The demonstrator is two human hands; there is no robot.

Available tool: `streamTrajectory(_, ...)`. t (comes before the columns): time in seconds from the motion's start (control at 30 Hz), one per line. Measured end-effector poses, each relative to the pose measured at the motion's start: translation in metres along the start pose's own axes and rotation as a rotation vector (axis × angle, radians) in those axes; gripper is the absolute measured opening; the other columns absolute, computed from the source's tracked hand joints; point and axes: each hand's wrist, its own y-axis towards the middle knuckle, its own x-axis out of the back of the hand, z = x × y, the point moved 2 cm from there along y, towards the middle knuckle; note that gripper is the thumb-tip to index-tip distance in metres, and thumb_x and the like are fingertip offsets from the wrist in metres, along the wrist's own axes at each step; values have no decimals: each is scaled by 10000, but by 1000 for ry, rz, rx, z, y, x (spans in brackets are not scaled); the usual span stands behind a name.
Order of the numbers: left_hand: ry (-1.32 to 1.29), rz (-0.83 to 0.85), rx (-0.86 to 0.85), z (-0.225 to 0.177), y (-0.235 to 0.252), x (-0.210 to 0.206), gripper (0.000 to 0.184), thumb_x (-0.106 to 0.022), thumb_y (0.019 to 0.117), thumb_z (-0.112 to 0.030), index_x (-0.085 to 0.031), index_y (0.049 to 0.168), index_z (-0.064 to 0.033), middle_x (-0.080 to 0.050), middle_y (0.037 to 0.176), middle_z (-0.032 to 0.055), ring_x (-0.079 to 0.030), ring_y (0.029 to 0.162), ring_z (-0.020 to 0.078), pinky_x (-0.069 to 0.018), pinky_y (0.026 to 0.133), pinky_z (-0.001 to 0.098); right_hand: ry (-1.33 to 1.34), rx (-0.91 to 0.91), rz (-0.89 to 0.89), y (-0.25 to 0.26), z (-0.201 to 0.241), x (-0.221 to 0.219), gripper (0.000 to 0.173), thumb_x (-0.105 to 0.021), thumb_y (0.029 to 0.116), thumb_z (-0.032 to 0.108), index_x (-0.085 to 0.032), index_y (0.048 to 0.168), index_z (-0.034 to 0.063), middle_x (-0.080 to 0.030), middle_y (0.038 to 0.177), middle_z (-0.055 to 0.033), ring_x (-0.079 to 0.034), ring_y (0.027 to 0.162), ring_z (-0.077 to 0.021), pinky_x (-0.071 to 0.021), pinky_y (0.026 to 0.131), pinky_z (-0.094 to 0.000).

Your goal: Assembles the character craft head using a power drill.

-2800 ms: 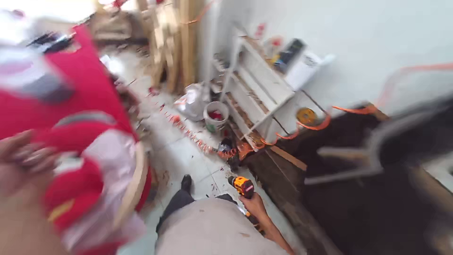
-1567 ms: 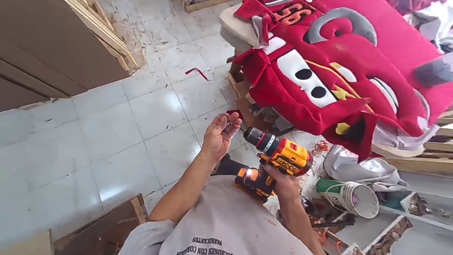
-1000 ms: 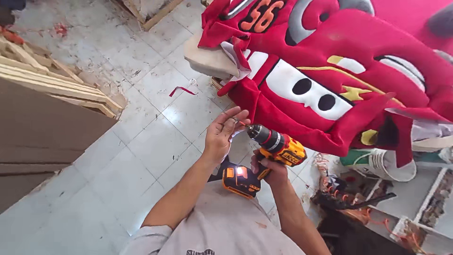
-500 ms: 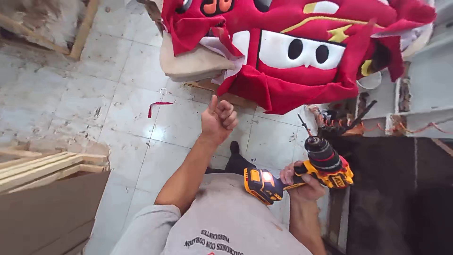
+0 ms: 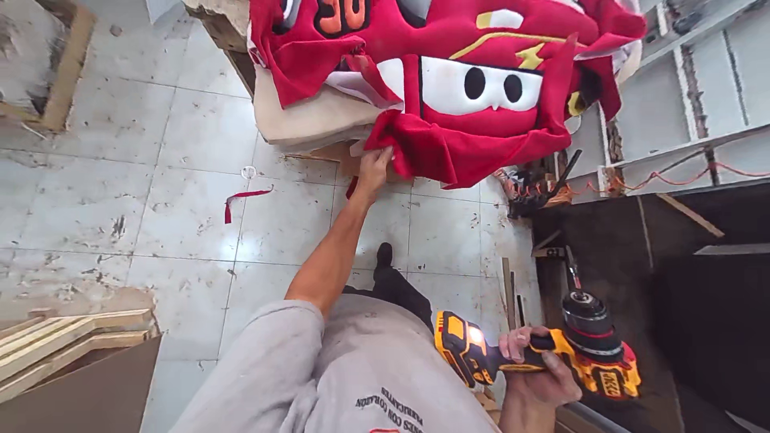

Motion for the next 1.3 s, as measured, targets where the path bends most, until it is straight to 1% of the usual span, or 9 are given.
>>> streamTrajectory(0.27, -280, -46, 376, -125, 96, -19, 251, -432, 1075, -332, -530, 942, -143, -311, 559, -72, -269, 411, 55, -310, 401, 204, 43, -8, -37, -26, -8, -5, 318, -685, 906, 219, -720, 1176, 56, -751, 890, -92, -715, 701, -176, -603, 634, -326)
streamTrajectory(0.37, 67, -1, 169, -151, 103, -6, 220, -433, 1082, -248, -581, 1050, -89, -384, 615, -44, -337, 454, 62, -348, 435, 201, 40, 14, -33, -30, -12, -5, 311, -681, 911, 219, -718, 1171, 53, -750, 878, -93, -715, 697, -176, -602, 627, -324)
streamTrajectory(0.43, 616, 61, -102, -163, 88, 13, 299, -552, 1006, -177, -661, 1258, -58, -683, 931, 50, -648, 796, 113, -560, 767, 293, 38, 20, -41, -33, -14, -4, 317, -675, 912, 226, -719, 1172, 51, -750, 874, -87, -711, 690, -169, -597, 624, -319)
streamTrajectory(0.5, 961, 93, -313, -162, 41, 29, 467, -582, 944, -196, -574, 1381, -30, -706, 1115, 164, -682, 1035, 269, -531, 955, 487, 43, 27, -33, -34, -15, -2, 325, -672, 916, 230, -719, 1185, 54, -753, 880, -83, -714, 695, -166, -600, 631, -318)
streamTrajectory(0.67, 990, -44, -431, -71, -48, 38, 450, -640, 933, -239, -587, 1287, 34, -663, 815, 149, -659, 740, 311, -543, 701, 537, 86, 27, -52, -36, -19, 2, 316, -676, 910, 220, -720, 1178, 58, -752, 881, -87, -715, 698, -166, -602, 637, -319)
streamTrajectory(0.83, 1149, 80, -511, -96, -12, -14, 856, -691, 887, -284, -278, 1615, -104, -736, 1028, 151, -719, 873, 357, -566, 752, 593, 83, -33, -10, -28, -22, -1, 318, -672, 921, 225, -721, 1183, 52, -755, 878, -91, -723, 716, -171, -609, 660, -323)
streamTrajectory(0.93, 1355, 532, -572, -107, 10, -15, 317, -557, 1032, -235, -665, 1304, -111, -738, 1073, 198, -700, 1020, 437, -506, 884, 670, 84, -47, -11, -26, -24, -2, 330, -691, 913, 229, -720, 1192, 54, -762, 906, -94, -729, 730, -174, -616, 676, -327)
streamTrajectory(1.03, 1515, 794, -616, -75, -7, 31, 211, -529, 1048, -178, -718, 1091, -96, -720, 997, 198, -703, 914, 452, -526, 745, 683, 51, -21, 1, -24, -21, 2, 325, -693, 916, 238, -724, 1188, 63, -764, 905, -89, -729, 726, -166, -615, 675, -317)
streamTrajectory(1.3, 1382, 661, -323, -98, -1, 92, 256, -536, 1055, -198, -748, 1106, -64, -736, 902, 191, -713, 818, 386, -544, 744, 639, 45, -17, -41, -24, -17, 20, 321, -680, 919, 238, -723, 1184, 61, -760, 899, -89, -725, 719, -169, -613, 671, -319)
